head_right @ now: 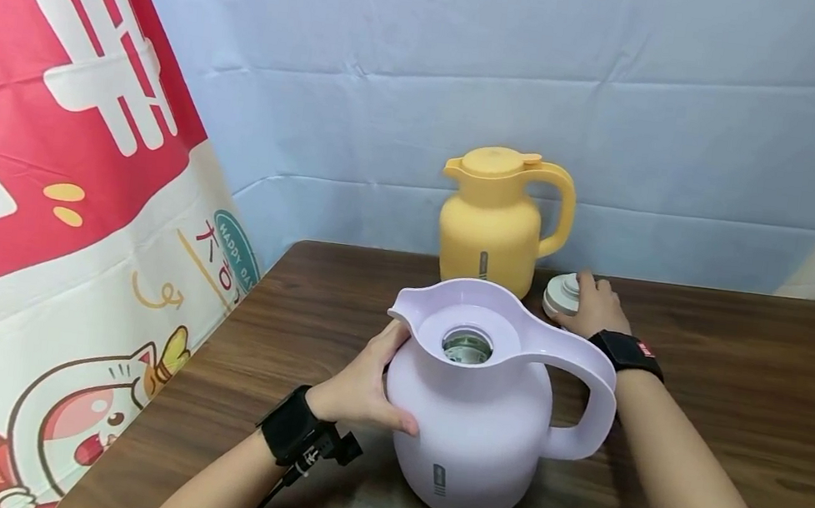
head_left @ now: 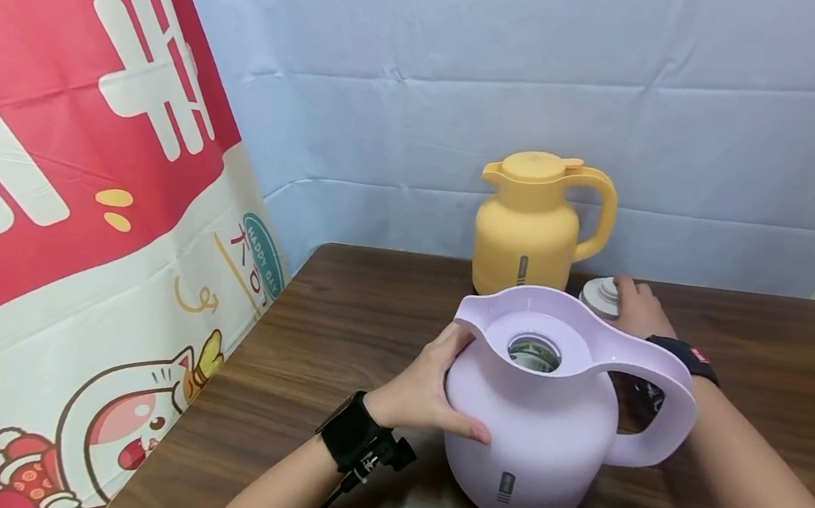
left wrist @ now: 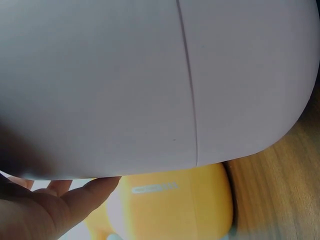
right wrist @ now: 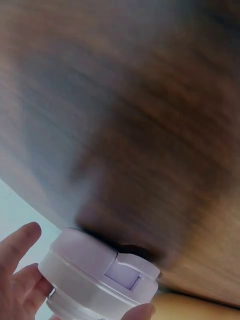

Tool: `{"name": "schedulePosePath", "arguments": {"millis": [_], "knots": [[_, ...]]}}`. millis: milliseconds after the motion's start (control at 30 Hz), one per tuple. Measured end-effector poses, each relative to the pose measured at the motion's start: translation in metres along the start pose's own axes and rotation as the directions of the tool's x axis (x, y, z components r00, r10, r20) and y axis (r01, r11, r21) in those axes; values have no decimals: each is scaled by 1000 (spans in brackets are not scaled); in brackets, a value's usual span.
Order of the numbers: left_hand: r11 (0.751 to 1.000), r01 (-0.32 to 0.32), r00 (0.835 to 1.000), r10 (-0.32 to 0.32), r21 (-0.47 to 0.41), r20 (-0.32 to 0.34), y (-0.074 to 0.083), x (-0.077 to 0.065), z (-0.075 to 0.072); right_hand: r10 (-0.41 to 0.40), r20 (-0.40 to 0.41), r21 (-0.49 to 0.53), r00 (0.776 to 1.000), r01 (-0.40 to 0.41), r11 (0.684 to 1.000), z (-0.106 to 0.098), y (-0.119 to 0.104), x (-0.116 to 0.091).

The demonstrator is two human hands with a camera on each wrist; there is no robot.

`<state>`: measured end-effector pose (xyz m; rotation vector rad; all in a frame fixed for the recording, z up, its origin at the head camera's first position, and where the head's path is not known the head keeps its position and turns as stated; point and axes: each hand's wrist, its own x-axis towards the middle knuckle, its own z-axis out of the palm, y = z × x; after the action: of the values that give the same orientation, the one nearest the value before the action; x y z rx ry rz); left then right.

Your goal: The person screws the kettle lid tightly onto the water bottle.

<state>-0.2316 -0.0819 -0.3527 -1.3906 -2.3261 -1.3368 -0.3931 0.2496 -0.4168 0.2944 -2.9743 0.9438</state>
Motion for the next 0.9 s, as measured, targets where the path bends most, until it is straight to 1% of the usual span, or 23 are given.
{"name": "schedulePosePath", "arguments": {"millis": [67, 167, 300, 367, 433, 567, 667, 733, 833, 900], "knots": [[1000, 7, 1000, -7, 0, -2, -7, -1, 2, -25, -2, -22, 1000, 25, 999, -1, 1, 0], [1000, 11, 1000, -11, -6, -7, -8, -2, 2, -67, -5, -61, 998, 67, 996, -3, 1, 0], [1000, 14, 1000, -14, -7, -13, -7, -2, 3, -58, 16, -89, 998, 59, 994, -5, 2, -2], [1000, 13, 1000, -13, -10, -15, -6, -2, 3, -44, 34, -86, 998, 47, 995, -7, 3, -5], [1000, 11, 1000, -12, -15, -16, -6, -2, 3, -59, 46, -100, 997, 63, 993, -8, 4, -10], [1000, 8, 1000, -9, -14, -16, -5, -1, 3, -123, 58, -124, 991, 129, 984, -14, 4, -23], [1000, 8, 1000, -8, 3, -20, -5, -1, 3, -152, 60, -106, 987, 158, 982, -17, 2, -34], [1000, 8, 1000, -8, 8, -22, -5, 0, 3, -154, 55, -79, 987, 158, 984, -18, 1, -42], [1000, 10, 1000, -9, 13, -24, -5, 0, 3, -203, 20, -41, 979, 204, 978, -18, 1, -59], [1000, 13, 1000, -12, 12, -26, -5, 0, 4, -250, -15, 3, 968, 250, 968, -19, 0, -72]]}}
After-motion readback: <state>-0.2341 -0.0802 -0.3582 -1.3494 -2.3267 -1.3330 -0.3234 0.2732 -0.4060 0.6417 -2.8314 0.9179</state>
